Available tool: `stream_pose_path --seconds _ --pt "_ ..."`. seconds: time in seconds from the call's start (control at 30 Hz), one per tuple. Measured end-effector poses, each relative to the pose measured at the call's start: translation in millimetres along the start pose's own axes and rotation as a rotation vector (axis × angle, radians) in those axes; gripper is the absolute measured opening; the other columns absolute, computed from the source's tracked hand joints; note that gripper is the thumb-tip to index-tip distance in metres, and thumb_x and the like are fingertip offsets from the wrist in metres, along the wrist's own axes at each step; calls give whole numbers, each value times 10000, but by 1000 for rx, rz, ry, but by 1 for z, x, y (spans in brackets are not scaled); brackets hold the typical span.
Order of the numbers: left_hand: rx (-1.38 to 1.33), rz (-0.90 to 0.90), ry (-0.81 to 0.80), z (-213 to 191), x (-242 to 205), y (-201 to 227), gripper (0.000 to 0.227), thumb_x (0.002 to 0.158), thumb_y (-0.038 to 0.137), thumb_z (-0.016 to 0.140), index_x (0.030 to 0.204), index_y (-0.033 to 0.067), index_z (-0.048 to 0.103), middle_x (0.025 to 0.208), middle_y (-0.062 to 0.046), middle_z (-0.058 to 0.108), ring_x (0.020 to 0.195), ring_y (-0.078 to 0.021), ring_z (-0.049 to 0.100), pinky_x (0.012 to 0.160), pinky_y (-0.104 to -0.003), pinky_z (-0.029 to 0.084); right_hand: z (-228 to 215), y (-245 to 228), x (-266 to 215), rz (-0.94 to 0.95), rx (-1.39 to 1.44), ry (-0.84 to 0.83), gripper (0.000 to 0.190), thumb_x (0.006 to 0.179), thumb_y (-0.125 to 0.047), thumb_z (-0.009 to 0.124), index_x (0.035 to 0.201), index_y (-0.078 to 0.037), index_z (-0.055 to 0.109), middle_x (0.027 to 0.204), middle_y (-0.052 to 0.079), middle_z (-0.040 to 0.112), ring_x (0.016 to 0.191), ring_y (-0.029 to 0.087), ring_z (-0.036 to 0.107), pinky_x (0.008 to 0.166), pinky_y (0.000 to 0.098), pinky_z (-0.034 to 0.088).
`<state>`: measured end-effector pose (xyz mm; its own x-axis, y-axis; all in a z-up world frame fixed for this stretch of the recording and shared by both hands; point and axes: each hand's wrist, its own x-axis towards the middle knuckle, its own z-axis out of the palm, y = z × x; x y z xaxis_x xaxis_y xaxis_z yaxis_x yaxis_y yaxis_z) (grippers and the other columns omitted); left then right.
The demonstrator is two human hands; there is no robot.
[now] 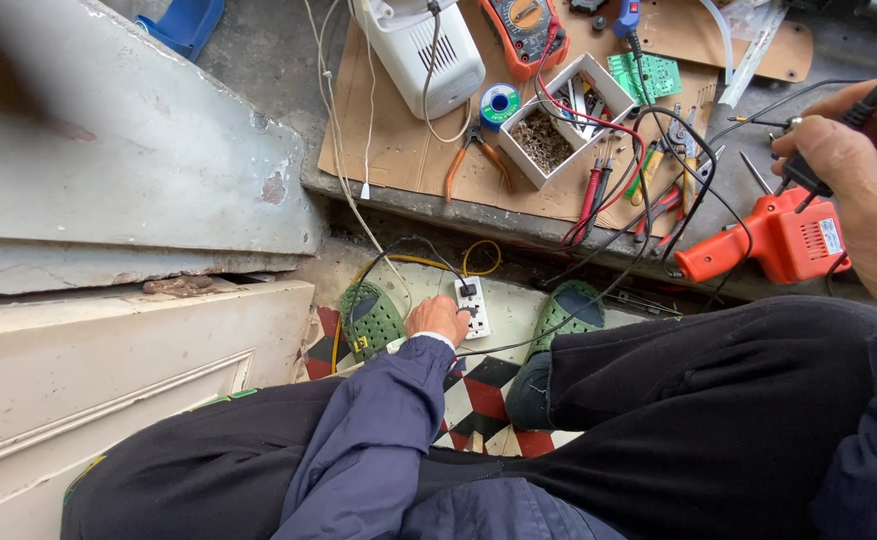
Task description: Repairing an electric fan by soldering internal wiring and testing components with a multimeter.
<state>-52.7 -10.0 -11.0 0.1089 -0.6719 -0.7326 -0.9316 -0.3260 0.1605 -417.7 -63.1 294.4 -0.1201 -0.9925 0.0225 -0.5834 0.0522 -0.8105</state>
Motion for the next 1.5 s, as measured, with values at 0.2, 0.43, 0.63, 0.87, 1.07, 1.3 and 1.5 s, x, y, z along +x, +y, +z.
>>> stream_pose_path --seconds 0.2,0.43,0.63,0.87,1.07,1.3,1.5 --pt "-71 -50 -28 -13 -3 -1 327 1041 325 653 763 158 690 886 -95 758 875 -327 700 881 -472 561 -1 3 0 12 -1 7 100 1354 -79 543 1400 -5 496 1277 155 703 1151 221 710 1047 320 547" --pt "-137 -132 -136 -33 -6 -2 381 1126 489 618 976 182 787 1075 -73 795 988 -287 698 954 -445 554 -5 8 -1 -67 -36 -6 83 1390 0 558 1440 59 529 1276 208 711 1164 270 737 1071 359 565" --pt "-143 -178 -162 -29 6 -8 456 1102 520 599 1421 242 770 1429 -82 762 1268 -329 705 1116 -459 533 -5 6 -2 -22 3 4 104 1357 -35 559 1432 30 531 1277 181 714 1148 231 723 1014 325 571" --pt "-5 -110 -130 -15 -3 5 359 1145 518 600 1177 194 752 1024 -15 740 925 -207 693 923 -404 586 -7 8 -2 -40 -15 -15 109 1367 -19 544 1443 57 524 1284 212 707 1146 275 731 1005 358 582" --pt "166 9 97 24 22 16 245 1074 297 623 1087 118 790 1068 -126 834 996 -365 791 889 -505 624 -4 -8 -7 15 -28 -6 82 1372 -21 566 1419 46 558 1241 188 737 1114 247 746 952 326 579" --pt "247 43 149 37 43 42 250 1016 159 633 1132 227 845 1170 -63 826 1113 -307 788 891 -439 642 -5 -51 0 220 -196 94 151 1191 -192 741 1203 -42 759 881 97 709 830 177 587 710 358 427" --pt "151 7 97 39 48 46 240 1021 145 650 1191 222 801 1218 -64 801 1157 -314 763 953 -441 619 -8 -69 9 414 -425 -10 273 1088 -335 763 1075 -72 835 835 133 760 794 257 597 724 398 419"
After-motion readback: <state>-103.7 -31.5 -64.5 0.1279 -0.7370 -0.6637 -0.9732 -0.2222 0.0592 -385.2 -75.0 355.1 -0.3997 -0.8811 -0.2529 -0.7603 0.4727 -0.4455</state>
